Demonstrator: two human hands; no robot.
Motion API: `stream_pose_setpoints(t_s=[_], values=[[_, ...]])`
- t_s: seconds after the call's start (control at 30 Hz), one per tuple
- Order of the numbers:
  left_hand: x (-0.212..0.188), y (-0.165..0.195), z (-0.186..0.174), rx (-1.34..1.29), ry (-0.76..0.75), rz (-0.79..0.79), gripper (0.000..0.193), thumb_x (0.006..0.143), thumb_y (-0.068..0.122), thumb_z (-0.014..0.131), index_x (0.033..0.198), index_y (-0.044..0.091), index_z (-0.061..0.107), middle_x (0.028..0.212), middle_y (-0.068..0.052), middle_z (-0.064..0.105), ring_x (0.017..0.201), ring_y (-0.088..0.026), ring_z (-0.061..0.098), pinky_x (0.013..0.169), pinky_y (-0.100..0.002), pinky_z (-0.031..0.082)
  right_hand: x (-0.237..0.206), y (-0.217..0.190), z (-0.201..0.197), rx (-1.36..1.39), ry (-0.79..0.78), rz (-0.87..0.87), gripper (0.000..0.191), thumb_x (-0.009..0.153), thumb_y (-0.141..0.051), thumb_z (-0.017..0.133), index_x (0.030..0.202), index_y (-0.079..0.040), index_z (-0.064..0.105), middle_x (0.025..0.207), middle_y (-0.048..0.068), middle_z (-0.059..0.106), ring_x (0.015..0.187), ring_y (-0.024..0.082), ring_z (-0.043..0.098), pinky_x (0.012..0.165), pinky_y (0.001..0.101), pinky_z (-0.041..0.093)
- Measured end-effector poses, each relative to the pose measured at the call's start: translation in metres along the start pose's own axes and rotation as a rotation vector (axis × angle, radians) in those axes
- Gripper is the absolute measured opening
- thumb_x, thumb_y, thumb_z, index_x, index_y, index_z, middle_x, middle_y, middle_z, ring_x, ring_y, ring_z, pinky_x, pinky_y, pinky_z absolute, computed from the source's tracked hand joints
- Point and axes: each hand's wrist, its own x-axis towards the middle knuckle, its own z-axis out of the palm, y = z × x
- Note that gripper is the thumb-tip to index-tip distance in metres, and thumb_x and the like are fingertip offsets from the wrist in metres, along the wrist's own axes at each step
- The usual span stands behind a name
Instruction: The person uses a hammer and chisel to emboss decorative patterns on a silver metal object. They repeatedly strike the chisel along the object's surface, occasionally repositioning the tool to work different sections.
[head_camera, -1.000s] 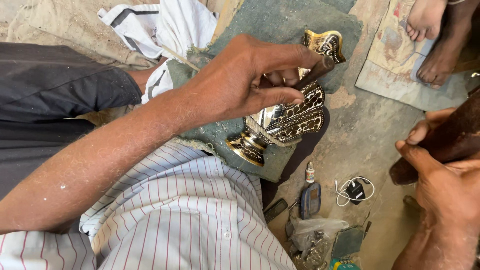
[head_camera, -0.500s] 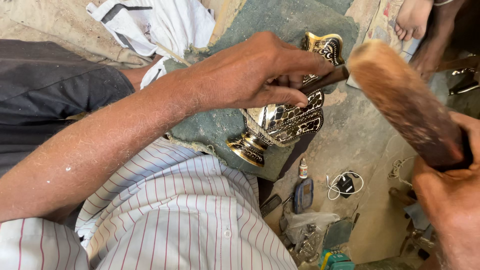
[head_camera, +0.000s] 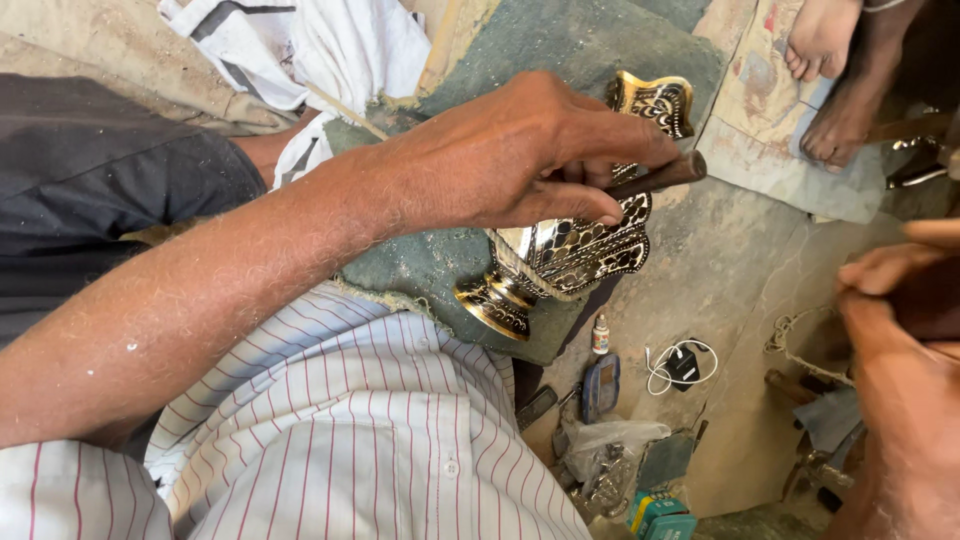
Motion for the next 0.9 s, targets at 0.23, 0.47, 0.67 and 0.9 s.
stream_pose_setpoints(t_s=[0.23,0.47,0.67,0.9], values=[[0.000,-0.002,0.000,0.005,-0.013,-0.005,0.046,0.106,0.022,0.078,0.143,0.003,0.058,0.097,-0.013,0.075,0.083,-0.024,0.077,0.072,-0.039,0.060,0.004,-0.028,0.011,-0.182,0.031,0.031,0.026,0.100,0.009,0.072,0.122,-0.001,0.062,0.105,0.008,0.066,0.098,0.018,0.068,0.091,0.0294,0.057],[0.001,-0.001,0.004,0.041,-0.014,-0.014,0.044,0.106,0.022,0.077,0.140,0.003,0.058,0.097,-0.012,0.076,0.086,-0.021,0.079,0.074,-0.035,0.063,0.006,-0.012,0.005,-0.177,0.019,-0.067,0.029,0.098,0.013,0.069,0.122,-0.001,0.064,0.103,0.008,0.066,0.096,0.017,0.067,0.089,0.0297,0.057],[0.001,-0.001,0.004,0.059,-0.005,-0.019,0.045,0.105,0.022,0.078,0.140,0.002,0.058,0.099,-0.012,0.076,0.083,-0.020,0.078,0.072,-0.035,0.063,0.007,-0.006,-0.001,-0.333,-0.068,-0.120,0.021,0.099,0.017,0.069,0.111,0.001,0.063,0.107,0.011,0.069,0.097,0.019,0.069,0.090,0.0323,0.058],[0.002,-0.001,0.005,0.051,-0.019,-0.107,0.047,0.103,0.022,0.078,0.141,0.002,0.058,0.086,-0.010,0.075,0.075,-0.018,0.077,0.066,-0.034,0.061,0.015,-0.019,0.007,-0.339,-0.095,-0.122,0.038,0.089,0.020,0.067,0.120,-0.001,0.061,0.103,0.012,0.064,0.092,0.021,0.065,0.090,0.0384,0.055]])
